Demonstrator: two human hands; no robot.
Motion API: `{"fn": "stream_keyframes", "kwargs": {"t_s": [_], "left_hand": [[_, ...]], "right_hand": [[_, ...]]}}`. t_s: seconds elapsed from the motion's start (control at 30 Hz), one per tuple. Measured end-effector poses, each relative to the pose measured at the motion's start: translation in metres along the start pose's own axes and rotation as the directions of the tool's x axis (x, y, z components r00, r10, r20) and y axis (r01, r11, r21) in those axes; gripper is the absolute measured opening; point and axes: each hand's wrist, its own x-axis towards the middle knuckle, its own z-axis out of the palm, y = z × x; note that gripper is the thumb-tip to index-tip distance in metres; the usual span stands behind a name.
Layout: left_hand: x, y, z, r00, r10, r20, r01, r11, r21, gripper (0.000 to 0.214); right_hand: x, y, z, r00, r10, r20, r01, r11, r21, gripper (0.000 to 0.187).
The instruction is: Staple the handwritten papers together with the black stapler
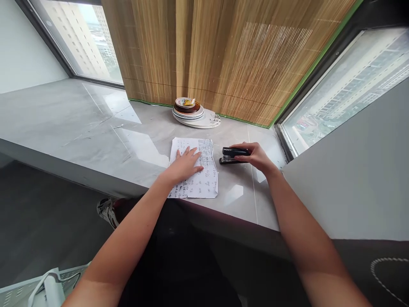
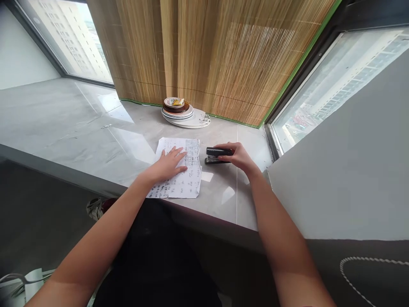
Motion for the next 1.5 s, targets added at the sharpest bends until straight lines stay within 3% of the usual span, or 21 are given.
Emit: {"fn": "stream_keyframes", "kwargs": {"t_s": [0.13, 0.33, 0.53, 0.87, 1.23, 1.5], "left_hand": [[0.003, 0.011, 0.005, 0.999, 0.036, 0.011, -0.036, 0.999, -0.024, 0.075], [0.007, 0.017, 0.014, 0.999, 0.031, -0.033, -0.031, 0.999, -0.018, 0.079], [0.006, 0.021, 0.012, 0.999, 0.002, -0.037, -0.004, 0.999, -0.052, 0.077], [0.001, 0.025, 0.01, 0.998, 0.057, -0.012, -0.057, 0.998, -0.036, 0.076], [0.006, 0.026, 0.021, 0.997, 0.083, -0.006, -0.083, 0.996, -0.028, 0.102], [0.006, 0.026, 0.023, 0.997, 0.074, -0.005, -0.074, 0.997, -0.016, 0.099]], "right_hand": [[-0.002, -0.004, 0.004, 0.994, -0.039, 0.102, 0.042, 0.999, -0.027, 0.053], [-0.002, -0.008, 0.018, 0.981, -0.073, 0.181, 0.079, 0.997, -0.024, 0.051], [-0.001, -0.008, 0.018, 0.966, -0.067, 0.25, 0.091, 0.992, -0.084, 0.048], [0.0, -0.01, 0.011, 0.973, -0.014, 0.229, 0.054, 0.984, -0.169, 0.045], [-0.006, -0.033, 0.043, 0.938, -0.24, 0.251, 0.317, 0.886, -0.338, 0.045], [-0.006, -0.028, 0.049, 0.928, -0.257, 0.269, 0.36, 0.805, -0.472, 0.053]]}}
